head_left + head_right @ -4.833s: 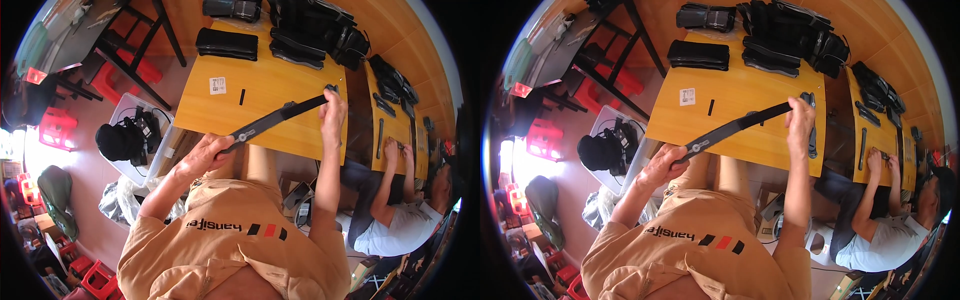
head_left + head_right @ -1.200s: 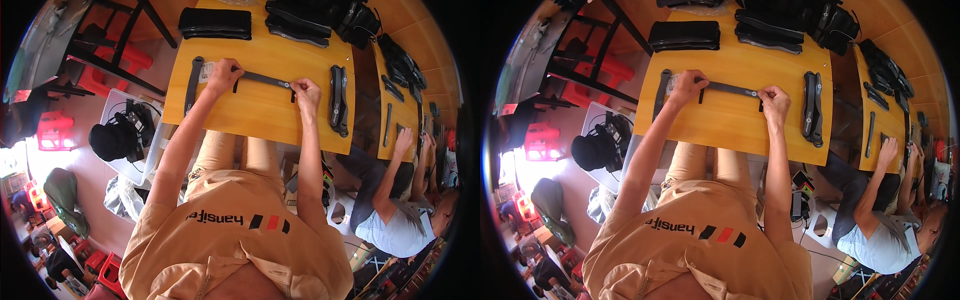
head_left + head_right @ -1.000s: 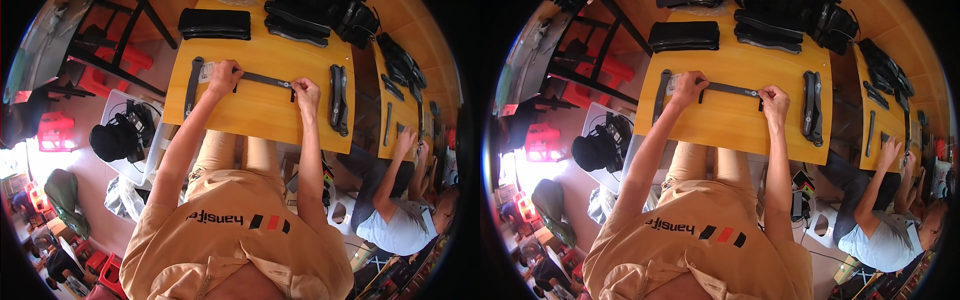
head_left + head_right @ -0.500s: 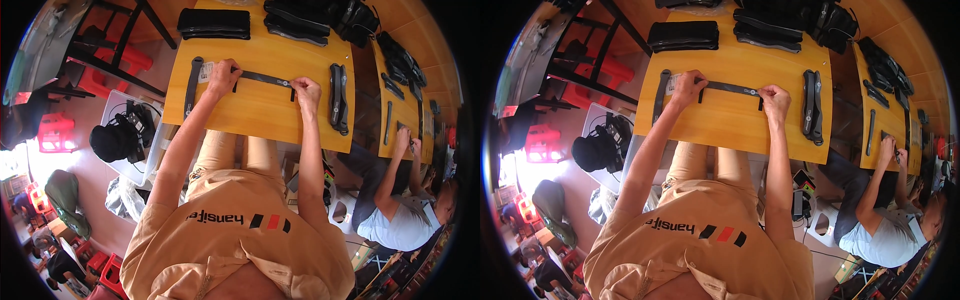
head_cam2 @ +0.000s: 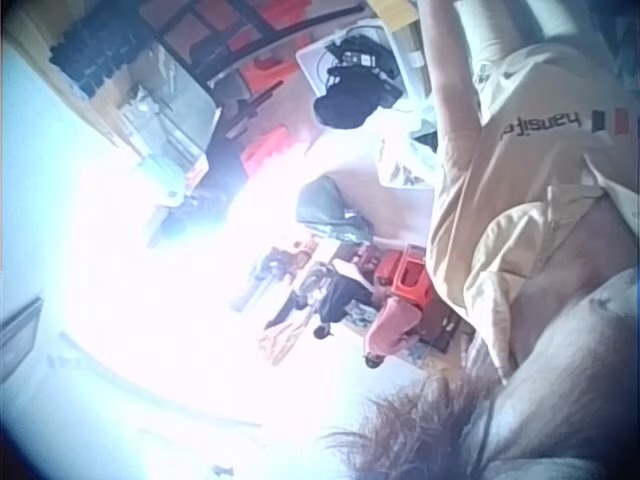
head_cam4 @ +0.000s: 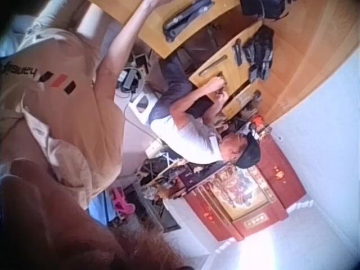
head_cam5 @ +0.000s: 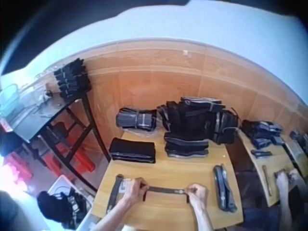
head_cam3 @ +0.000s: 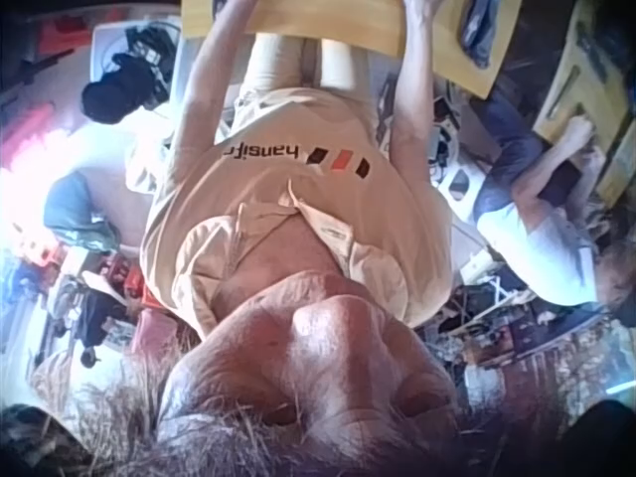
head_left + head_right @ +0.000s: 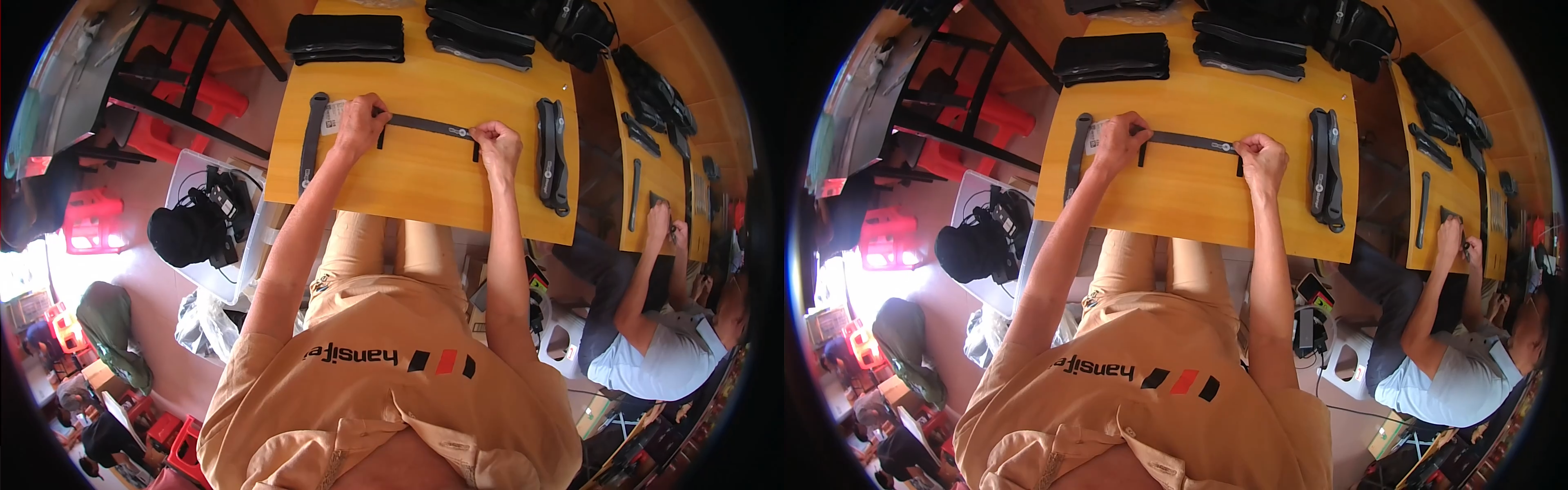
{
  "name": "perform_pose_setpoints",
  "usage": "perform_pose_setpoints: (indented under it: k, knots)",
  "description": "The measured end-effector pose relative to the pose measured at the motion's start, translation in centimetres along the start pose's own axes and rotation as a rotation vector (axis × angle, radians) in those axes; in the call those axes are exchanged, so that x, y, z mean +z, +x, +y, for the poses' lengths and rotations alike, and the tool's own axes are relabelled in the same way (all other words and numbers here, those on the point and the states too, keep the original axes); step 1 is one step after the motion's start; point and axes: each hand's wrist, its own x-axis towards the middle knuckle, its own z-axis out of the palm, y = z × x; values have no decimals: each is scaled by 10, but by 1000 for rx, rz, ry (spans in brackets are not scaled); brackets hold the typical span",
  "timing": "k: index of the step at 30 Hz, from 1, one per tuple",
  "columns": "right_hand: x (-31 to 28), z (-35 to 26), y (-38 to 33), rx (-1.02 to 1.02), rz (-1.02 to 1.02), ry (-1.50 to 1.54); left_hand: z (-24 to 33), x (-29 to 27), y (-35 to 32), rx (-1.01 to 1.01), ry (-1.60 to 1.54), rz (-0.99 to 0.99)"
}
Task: The recorder is assembling or inspecting black textile strap components on a workbench.
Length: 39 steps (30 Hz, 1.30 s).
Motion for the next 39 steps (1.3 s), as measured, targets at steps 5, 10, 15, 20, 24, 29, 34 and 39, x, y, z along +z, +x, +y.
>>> perform_pose_setpoints:
  k: [5,10,15,20,24,29,34,39]
  knots:
    - [1,1,0,-19,-3,10,0,0,-1,-9,15,10]
    - [-1,10,5,-103,20,-25,1,-1,-1,-19,8,14]
    - [-4,3,4,-61,-24,-14,-2,-2,0,-38,-35,6]
    - [-9,-9,-1,15,-91,30,-2,-3,-1,-41,-48,31]
    - [-7,-3,0,-19,-83,0,-3,-2,-2,-56,-77,30]
    - [-7,-4,-4,-75,-30,-11,3,-2,-5,13,7,86]
    - [-12,-8,-4,-56,-88,-32,-1,-2,-7,38,-3,87]
    - [-13,-4,-2,-46,-85,-22,-2,-1,-9,87,83,63]
